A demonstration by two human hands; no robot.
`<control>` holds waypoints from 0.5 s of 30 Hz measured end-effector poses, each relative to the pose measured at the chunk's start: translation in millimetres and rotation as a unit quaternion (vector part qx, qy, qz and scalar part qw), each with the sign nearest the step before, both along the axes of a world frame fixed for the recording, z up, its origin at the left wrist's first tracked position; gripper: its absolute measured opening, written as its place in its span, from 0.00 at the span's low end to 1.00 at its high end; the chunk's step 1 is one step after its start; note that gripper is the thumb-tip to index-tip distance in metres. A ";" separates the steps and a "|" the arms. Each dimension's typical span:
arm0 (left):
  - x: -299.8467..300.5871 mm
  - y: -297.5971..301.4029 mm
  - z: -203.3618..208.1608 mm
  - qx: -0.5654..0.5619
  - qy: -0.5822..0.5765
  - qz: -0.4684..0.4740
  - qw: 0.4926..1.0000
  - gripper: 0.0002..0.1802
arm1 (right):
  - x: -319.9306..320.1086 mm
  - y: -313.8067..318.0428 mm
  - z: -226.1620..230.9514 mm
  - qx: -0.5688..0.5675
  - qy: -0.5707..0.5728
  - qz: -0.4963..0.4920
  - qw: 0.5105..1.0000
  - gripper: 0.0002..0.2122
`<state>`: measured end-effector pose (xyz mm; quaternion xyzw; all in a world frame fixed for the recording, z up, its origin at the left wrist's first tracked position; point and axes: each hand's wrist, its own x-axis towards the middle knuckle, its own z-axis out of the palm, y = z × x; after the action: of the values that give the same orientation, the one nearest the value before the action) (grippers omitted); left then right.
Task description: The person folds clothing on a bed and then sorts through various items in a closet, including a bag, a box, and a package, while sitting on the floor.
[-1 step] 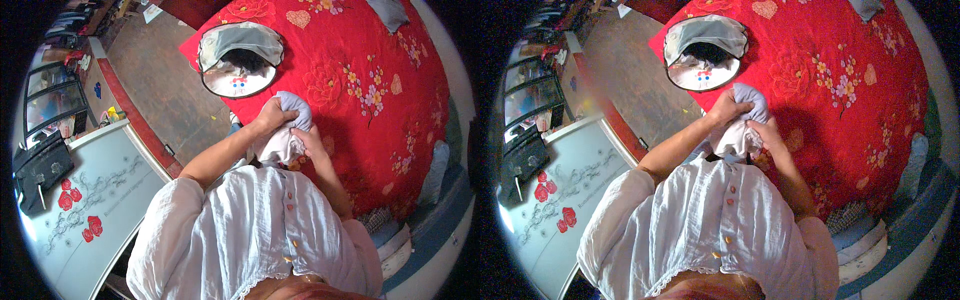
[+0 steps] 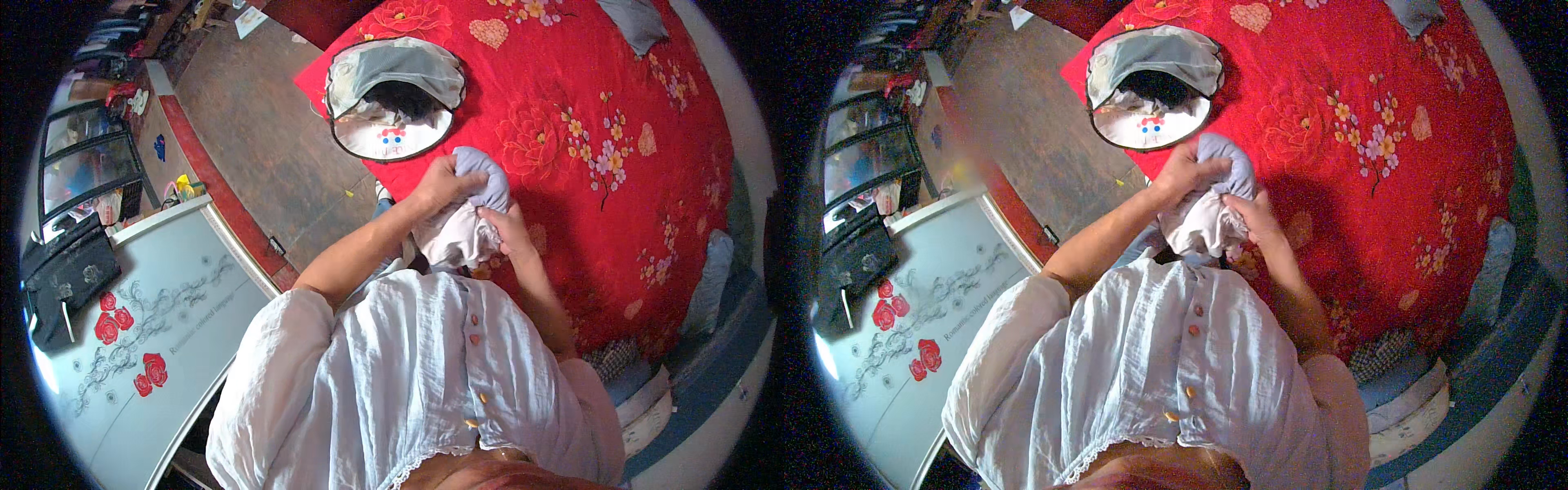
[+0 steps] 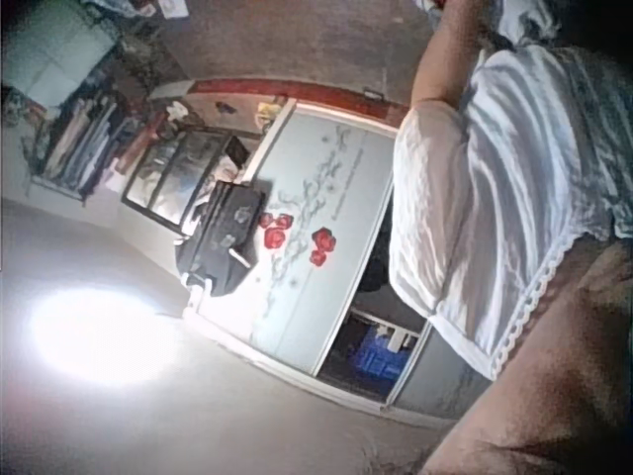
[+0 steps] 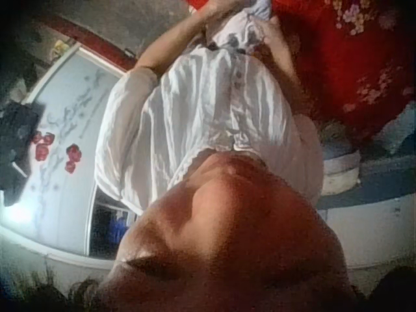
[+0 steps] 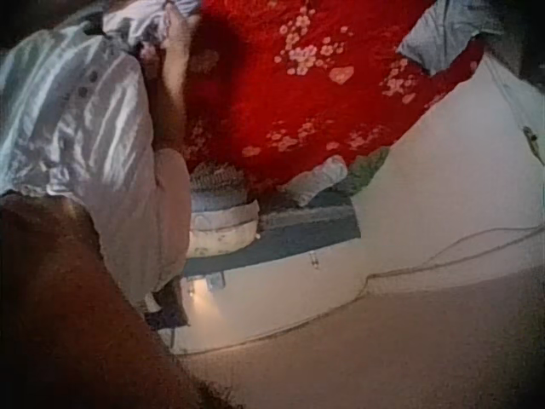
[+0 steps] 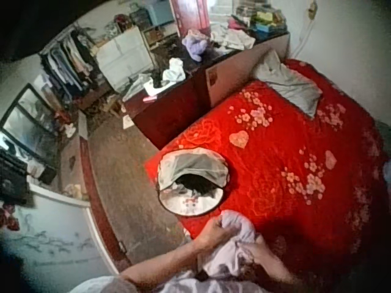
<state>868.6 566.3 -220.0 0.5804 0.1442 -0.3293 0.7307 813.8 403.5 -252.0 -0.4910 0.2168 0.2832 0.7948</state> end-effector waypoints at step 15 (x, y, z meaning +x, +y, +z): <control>126.8 212.5 -129.0 0.485 -0.298 0.117 0.814 0.10 | 66.0 84.3 -4.2 0.002 0.069 -0.234 0.970 0.15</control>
<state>995.4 778.8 -348.9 0.9078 0.1277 0.0604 0.3950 879.8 487.8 -256.2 -0.4046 0.3798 0.1231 0.8228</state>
